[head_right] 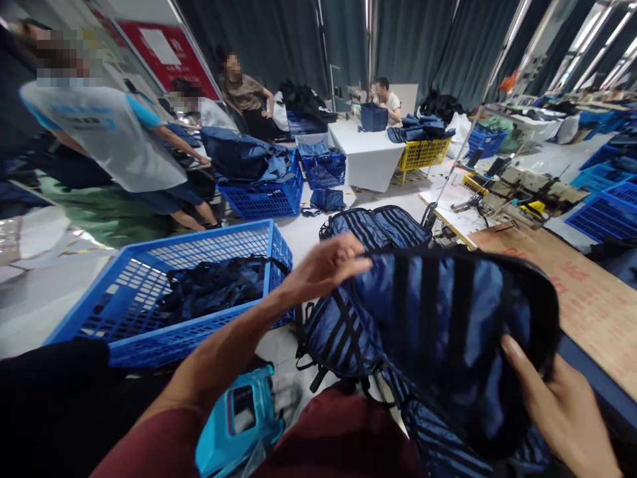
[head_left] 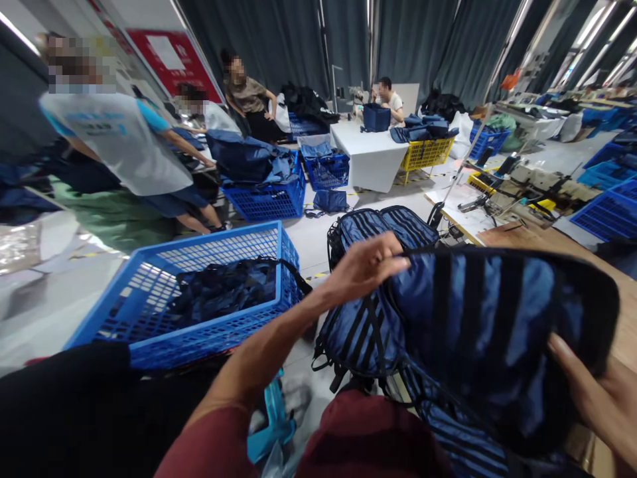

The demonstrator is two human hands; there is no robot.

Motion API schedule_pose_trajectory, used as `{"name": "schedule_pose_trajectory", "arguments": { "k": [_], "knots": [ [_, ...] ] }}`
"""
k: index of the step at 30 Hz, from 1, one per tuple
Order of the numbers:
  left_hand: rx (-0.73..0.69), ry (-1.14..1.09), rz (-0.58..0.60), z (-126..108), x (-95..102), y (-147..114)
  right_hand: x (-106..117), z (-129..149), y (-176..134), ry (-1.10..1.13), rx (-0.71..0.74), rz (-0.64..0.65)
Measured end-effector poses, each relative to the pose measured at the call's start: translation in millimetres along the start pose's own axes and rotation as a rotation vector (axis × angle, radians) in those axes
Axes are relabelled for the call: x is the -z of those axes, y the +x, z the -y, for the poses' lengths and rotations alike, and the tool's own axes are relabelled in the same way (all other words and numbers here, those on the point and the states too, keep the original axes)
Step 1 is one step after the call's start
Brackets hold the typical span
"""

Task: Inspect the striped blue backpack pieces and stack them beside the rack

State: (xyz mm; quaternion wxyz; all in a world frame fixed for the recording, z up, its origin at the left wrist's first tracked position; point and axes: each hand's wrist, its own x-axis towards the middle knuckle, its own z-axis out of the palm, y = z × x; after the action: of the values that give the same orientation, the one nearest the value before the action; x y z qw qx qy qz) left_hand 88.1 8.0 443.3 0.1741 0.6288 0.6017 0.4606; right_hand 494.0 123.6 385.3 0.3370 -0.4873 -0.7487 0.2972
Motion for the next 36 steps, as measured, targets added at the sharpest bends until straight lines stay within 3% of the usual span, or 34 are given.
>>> {"name": "schedule_pose_trajectory", "arguments": {
  "k": [2,4,6,9,12,14,16,17,19,22,26,29,32,36],
  "knots": [
    [-0.062,0.459,-0.244,-7,26.7,30,-28,32,19,0.061,-0.104,-0.051],
    [-0.056,0.799,-0.359,-9,47.3,61,-60,60,42,0.261,-0.106,-0.026],
    [-0.001,0.983,-0.388,-1,61.0,84,-97,69,63,0.432,-0.135,-0.005],
    [0.111,1.065,-0.352,45,63.6,96,-168,44,85,0.488,-0.164,0.035],
    [0.175,1.056,-0.222,118,30.1,75,-253,-7,90,0.478,-0.214,0.164],
    [0.187,1.005,-0.079,166,-14.9,44,-301,-41,86,0.450,-0.314,0.218],
    [0.161,0.919,0.166,202,-68.8,3,-332,-73,77,0.414,-0.422,0.212],
    [0.138,0.872,0.291,216,-94.9,-18,-341,-89,71,0.398,-0.478,0.194],
    [0.151,0.814,0.432,239,-138.1,-57,-345,-123,56,0.376,-0.590,0.164],
    [0.197,0.799,0.487,264,-174.4,-89,-330,-179,26,0.374,-0.788,0.178],
    [0.216,0.829,0.480,292,-187.5,-94,-309,-251,-12,0.392,-1.120,0.205],
    [0.243,0.828,0.483,309,-190.9,-97,-311,-300,-23,0.454,-1.309,0.147],
    [0.255,0.801,0.454,325,-195.2,-108,-328,-352,-9,0.564,-1.412,0.021],
    [0.187,0.753,0.351,342,-199.1,-122,-365,-428,39,0.696,-1.462,-0.224]
  ]
}}
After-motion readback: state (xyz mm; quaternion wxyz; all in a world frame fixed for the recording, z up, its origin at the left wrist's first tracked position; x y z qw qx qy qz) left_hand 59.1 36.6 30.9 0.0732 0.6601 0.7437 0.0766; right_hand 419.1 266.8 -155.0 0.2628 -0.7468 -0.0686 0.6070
